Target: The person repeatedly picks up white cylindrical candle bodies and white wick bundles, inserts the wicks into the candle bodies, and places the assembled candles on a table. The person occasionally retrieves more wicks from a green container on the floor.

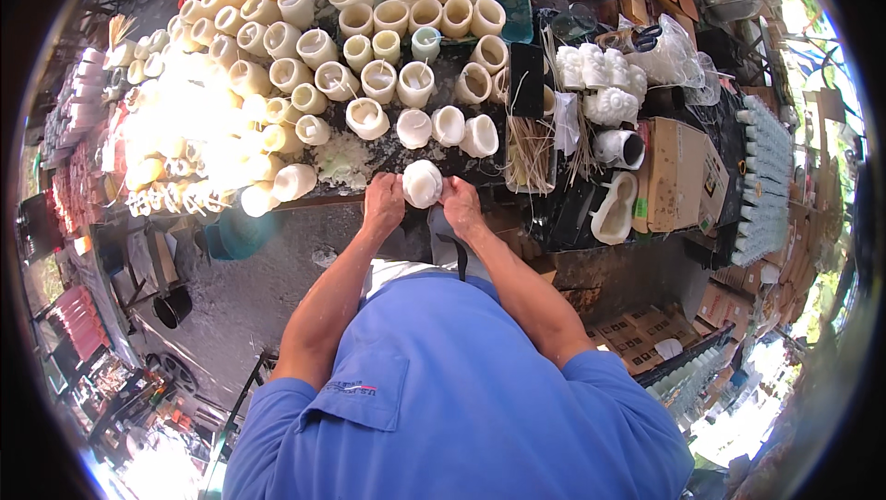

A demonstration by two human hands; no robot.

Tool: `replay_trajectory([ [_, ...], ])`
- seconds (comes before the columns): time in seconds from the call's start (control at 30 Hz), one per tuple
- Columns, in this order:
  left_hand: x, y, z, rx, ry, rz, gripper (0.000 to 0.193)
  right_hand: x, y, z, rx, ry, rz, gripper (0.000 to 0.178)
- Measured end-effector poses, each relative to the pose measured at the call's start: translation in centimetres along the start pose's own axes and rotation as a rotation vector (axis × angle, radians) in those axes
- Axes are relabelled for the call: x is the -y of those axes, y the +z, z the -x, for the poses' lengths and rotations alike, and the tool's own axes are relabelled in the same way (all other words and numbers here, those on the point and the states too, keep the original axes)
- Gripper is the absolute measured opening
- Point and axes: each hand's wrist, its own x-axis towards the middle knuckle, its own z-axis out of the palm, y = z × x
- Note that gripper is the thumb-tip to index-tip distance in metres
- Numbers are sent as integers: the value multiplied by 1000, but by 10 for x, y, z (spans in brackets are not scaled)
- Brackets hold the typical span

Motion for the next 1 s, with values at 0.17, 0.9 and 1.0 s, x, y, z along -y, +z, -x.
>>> replay_trajectory([
  [0.17, -27, -23, 59, 317, -73, 1287, 42, 57, -5, 65, 105, -155, -162, 27],
  [0.9, -105, -77, 35, -102, 67, 1091, 35, 134, 67, 78, -46, -254, -599, 34],
  [1.0, -105, -78, 34, 53, 4, 1205, 39, 132, 66, 74, -52, -120, -689, 34],
])
